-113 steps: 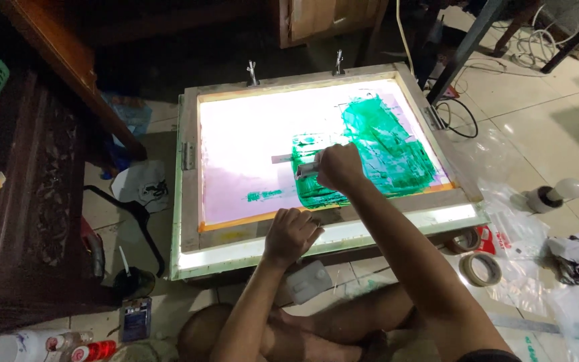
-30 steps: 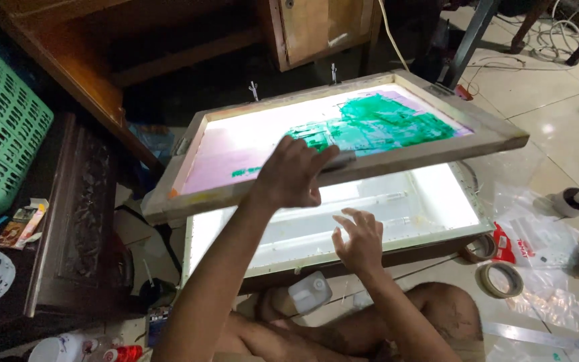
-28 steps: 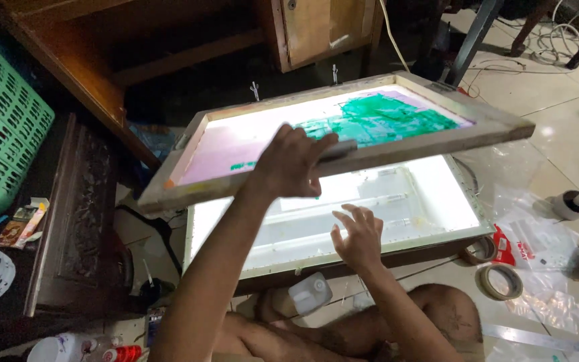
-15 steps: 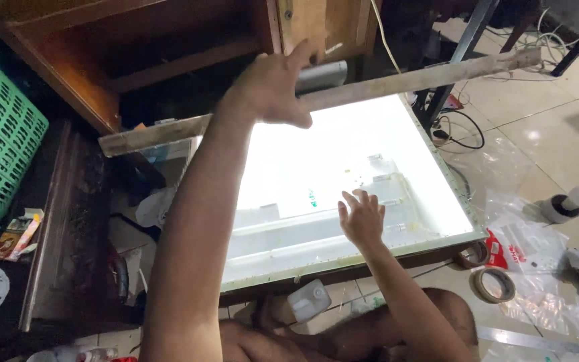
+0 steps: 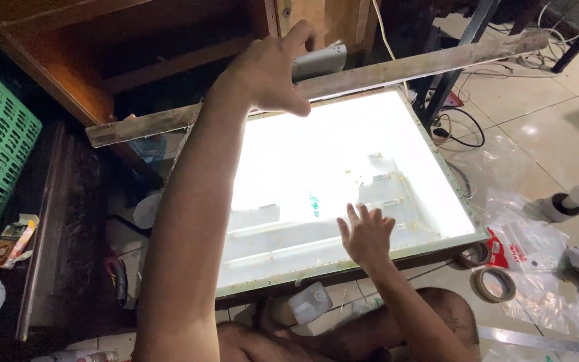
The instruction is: The person is performing manual screen printing on small plastic bags using green ink and a squeegee.
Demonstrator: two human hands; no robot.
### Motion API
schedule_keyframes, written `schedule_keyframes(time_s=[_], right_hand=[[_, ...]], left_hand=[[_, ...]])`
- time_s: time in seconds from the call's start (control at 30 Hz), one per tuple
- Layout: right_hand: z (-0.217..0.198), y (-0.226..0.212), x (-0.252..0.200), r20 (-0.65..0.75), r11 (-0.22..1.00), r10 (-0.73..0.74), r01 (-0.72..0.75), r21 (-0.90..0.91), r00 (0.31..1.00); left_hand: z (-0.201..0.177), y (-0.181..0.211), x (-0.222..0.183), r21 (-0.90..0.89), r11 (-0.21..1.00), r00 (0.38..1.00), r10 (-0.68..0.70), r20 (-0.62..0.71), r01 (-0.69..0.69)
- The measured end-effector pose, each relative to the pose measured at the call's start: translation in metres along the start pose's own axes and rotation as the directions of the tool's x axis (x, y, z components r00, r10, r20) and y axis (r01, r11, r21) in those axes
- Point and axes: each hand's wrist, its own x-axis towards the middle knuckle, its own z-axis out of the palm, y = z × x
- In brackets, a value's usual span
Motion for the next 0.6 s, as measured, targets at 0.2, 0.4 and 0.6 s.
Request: schedule_keyframes(time_s=[0.2, 0.4, 0.6], right_hand=[[-0.029, 0.005, -0.024, -0.14, 0.988, 0.032, -0.009, 0.157, 0.99], [-0.043, 0.024, 0.025, 0.473, 0.968, -0.205, 0.105, 0.229, 0.857], [-0.06, 0.035, -0.019, 0.53, 1.0, 0.02, -0.005, -0.029, 0.848]], left_hand=[[0.006, -0.003, 0.006, 0.091, 0.996, 1.0, 0.01, -0.025, -0.008], [0.011, -0.006, 0.006, 0.06, 0.996, 0.995, 0.073, -0.066, -0.069], [0.012, 0.0, 0.004, 0.091, 0.995, 0.998, 0.047, -0.039, -0.043]])
